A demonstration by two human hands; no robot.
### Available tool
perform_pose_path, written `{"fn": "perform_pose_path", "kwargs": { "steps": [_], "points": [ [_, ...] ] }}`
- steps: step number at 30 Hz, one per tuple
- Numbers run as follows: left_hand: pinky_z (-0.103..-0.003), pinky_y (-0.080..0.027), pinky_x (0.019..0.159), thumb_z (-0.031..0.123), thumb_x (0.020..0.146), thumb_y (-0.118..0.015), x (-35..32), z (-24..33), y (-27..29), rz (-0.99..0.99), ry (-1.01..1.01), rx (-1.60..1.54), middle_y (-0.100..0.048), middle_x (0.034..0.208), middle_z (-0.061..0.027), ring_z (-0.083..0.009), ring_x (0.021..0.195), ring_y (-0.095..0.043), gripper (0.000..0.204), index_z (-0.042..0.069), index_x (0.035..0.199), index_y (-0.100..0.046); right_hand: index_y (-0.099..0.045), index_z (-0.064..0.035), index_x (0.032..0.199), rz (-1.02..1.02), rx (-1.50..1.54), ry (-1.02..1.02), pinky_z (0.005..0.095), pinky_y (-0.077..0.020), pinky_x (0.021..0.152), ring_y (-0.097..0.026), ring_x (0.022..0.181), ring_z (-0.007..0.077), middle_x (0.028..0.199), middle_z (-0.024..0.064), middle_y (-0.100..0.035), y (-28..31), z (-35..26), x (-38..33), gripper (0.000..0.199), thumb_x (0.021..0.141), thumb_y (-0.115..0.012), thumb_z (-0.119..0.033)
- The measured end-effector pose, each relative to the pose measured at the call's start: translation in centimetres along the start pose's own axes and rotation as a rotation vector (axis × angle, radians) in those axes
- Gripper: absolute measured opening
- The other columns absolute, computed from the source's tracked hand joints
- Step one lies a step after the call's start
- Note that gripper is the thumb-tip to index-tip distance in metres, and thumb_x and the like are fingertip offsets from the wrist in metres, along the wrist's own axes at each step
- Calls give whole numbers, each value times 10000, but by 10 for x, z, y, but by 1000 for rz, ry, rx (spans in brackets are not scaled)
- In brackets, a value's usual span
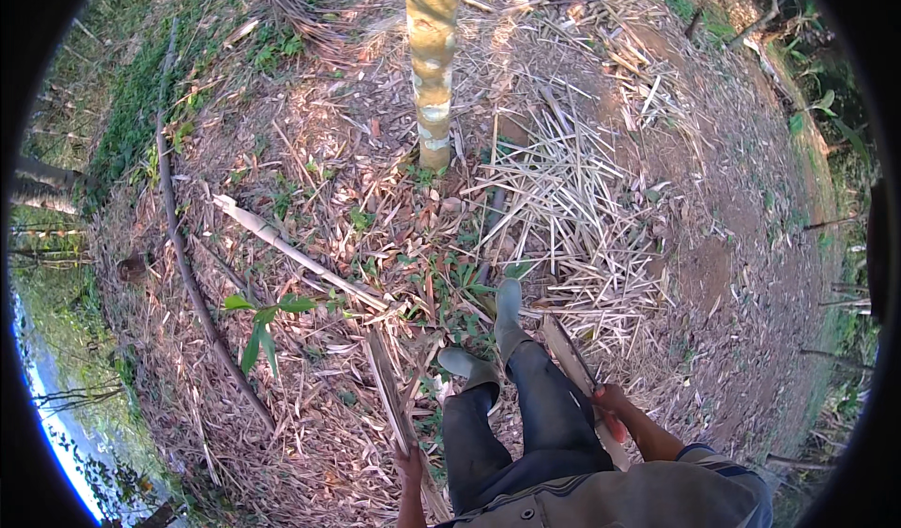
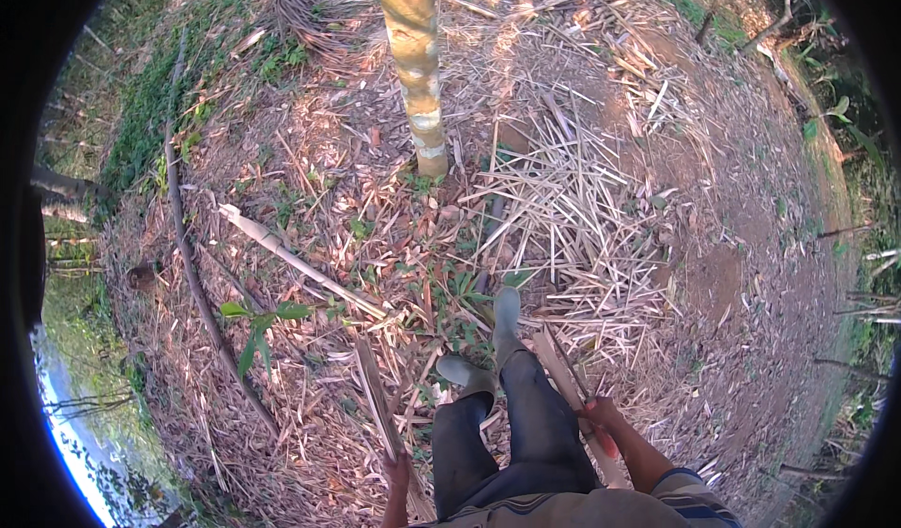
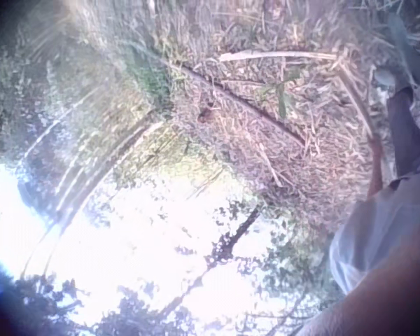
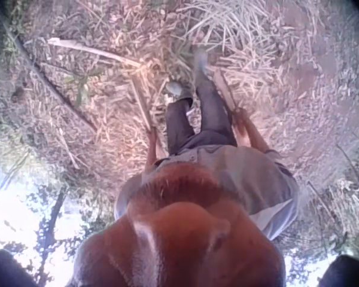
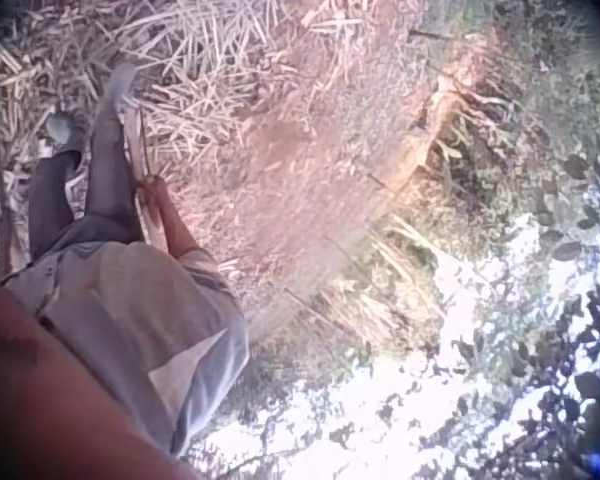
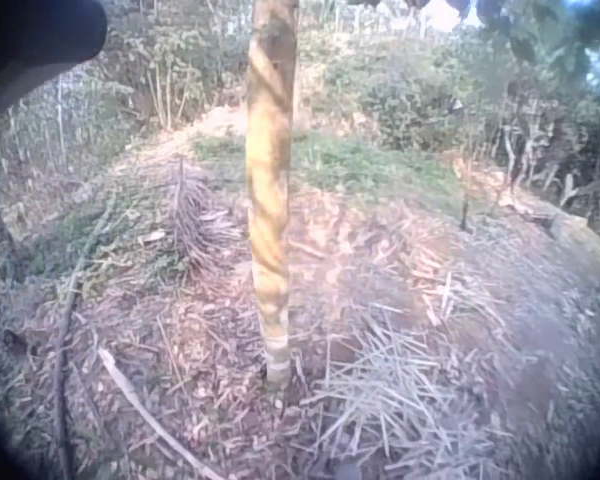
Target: The person walks through a wooded area and sits on the ground to process bamboo. Using a machete, they split long bamboo stalks into thin strips and trim them into smaller pieces.
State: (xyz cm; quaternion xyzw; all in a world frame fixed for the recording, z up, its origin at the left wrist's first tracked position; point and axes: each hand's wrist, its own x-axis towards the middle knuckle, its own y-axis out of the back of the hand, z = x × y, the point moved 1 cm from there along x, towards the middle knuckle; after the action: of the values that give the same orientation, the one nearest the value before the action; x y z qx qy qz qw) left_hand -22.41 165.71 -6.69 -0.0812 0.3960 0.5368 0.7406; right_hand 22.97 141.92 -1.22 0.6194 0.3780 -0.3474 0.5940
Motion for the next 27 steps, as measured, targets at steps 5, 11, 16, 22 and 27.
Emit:
{"fn": "perform_pose_path", "kwargs": {
  "steps": [5, 11, 16, 22, 27],
  "points": [
    [-249, -434, 570, 194, 868, -611, 20, -8, -11, -50, -77, 59, -587, 784, -39, -110, 648, -537, 332, -9, 1109, -508, -602, 55, 1044, 21, 31, -74, 386, -501, 807, -626, 940, 324, 1013, 233, -634, -29, 63, 39, 827, 530, -803, -562],
    [-260, -438, 672, 141, 878, -573, 59, 17, -42, -113, -21, 31, -564, 899, -45, -108, 779, -507, 315, -14, 1142, -501, -629, 42, 986, 20, 51, -58, 381, -500, 786, -624, 917, 328, 980, 220, -641, -33, 85, 64, 857, 484, -785, -636],
    [-260, -439, 677, 127, 877, -565, 91, 83, -95, -125, -254, 254, -571, 885, -61, -125, 768, -525, 307, -16, 1141, -502, -647, 29, 897, -105, 282, -165, 367, -496, 743, -622, 842, 281, 919, 182, -647, -2, 87, 83, 747, 473, -836, -557],
    [-372, -449, 818, 203, 859, -607, 121, 232, -178, -318, -410, 487, -590, 1025, -183, -259, 910, -571, 424, -32, 1188, -478, -633, 31, 927, -40, 492, -174, 366, -490, 745, -614, 844, 260, 926, 169, -643, 27, 81, 86, 769, 462, -850, -541],
    [-339, -450, 794, 211, 866, -612, 128, 363, -250, -323, -493, 540, -605, 985, -139, -225, 871, -561, 417, -18, 1190, -481, -631, 24, 939, -43, 565, -204, 364, -496, 744, -631, 818, 267, 898, 168, -651, 41, 80, 93, 717, 468, -851, -470]
  ]
}}
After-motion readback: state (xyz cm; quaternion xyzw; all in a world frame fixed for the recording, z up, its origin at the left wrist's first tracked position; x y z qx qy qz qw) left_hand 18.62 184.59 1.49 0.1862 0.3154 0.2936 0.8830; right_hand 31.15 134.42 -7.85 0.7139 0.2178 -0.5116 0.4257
